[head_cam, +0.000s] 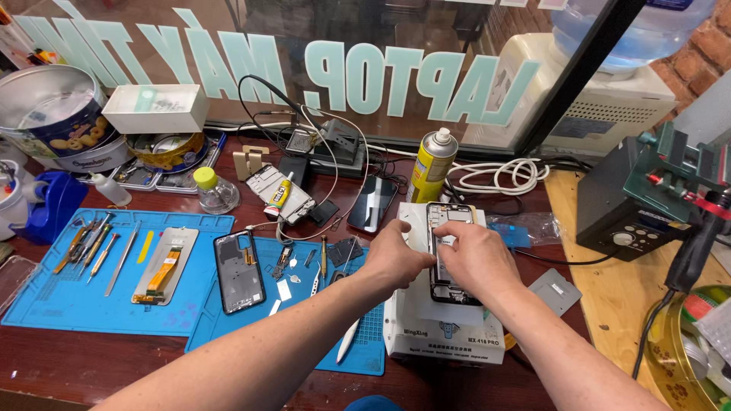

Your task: The person repairs a smartphone by connecting internal ribbon cables, applying adhesive to a component, and reattaching parts. They handle the phone chassis, battery, and small connectors while working at a cluttered repair bench.

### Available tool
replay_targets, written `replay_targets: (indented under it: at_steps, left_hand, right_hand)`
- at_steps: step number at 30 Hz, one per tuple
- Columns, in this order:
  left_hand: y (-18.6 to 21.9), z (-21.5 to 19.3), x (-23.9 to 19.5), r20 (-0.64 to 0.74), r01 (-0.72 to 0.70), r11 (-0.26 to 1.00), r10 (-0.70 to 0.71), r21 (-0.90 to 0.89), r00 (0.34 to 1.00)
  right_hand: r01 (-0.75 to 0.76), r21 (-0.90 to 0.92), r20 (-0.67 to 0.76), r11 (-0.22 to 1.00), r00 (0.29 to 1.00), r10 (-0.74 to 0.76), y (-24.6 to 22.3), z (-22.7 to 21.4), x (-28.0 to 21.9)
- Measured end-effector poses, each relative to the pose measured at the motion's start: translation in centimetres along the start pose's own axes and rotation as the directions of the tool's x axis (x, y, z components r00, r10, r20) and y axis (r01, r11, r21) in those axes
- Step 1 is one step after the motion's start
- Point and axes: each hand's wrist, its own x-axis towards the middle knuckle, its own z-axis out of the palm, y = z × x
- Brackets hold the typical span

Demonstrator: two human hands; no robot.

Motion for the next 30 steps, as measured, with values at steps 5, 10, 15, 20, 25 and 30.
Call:
replay_targets:
  at_steps: [5, 10, 15, 20, 25, 30]
  left_hand:
    - [0.1, -0.3, 0.0, 0.027, -0.008, 1.000, 0.008, -0.008, 1.000]
    - [-0.6, -0.2, -0.1, 0.018, -0.027, 0.999, 0.027, -0.020, 0.999]
    - [-1.2, 0.0, 0.0, 0.018, -0.056, 0.997, 0.057, -0.053, 0.998]
    - [-1.3, -0.1, 0.4, 0.055, -0.049, 0.997, 0.052, -0.061, 0.997]
    - [-1.4, -0.4, 0.1, 0.081, -0.078, 0.996, 0.082, -0.041, 0.993]
    - [-1.5, -1.1, 0.2, 0.120, -0.052, 0.998, 0.056, -0.043, 0.991]
  right_hand:
    - [0.009, 0.015, -0.015, 1.000, 1.000, -0.009, -0.3, -0.2, -0.1]
    - [-0.007, 0.048, -0.006, 0.999, 1.000, 0.007, 0.1, 0.2, 0.1]
    - [-0.004, 0.078, -0.002, 0.997, 1.000, 0.004, 0.7, 0.4, 0.3]
    - [0.011, 0.091, 0.004, 0.996, 1.000, -0.011, 1.1, 0.5, 0.3]
    - [-0.037, 0.033, 0.026, 0.999, 0.999, 0.036, 0.7, 0.6, 1.0]
    - [-0.013, 0.001, 0.007, 1.000, 1.000, 0.013, 0.5, 0.8, 1.3]
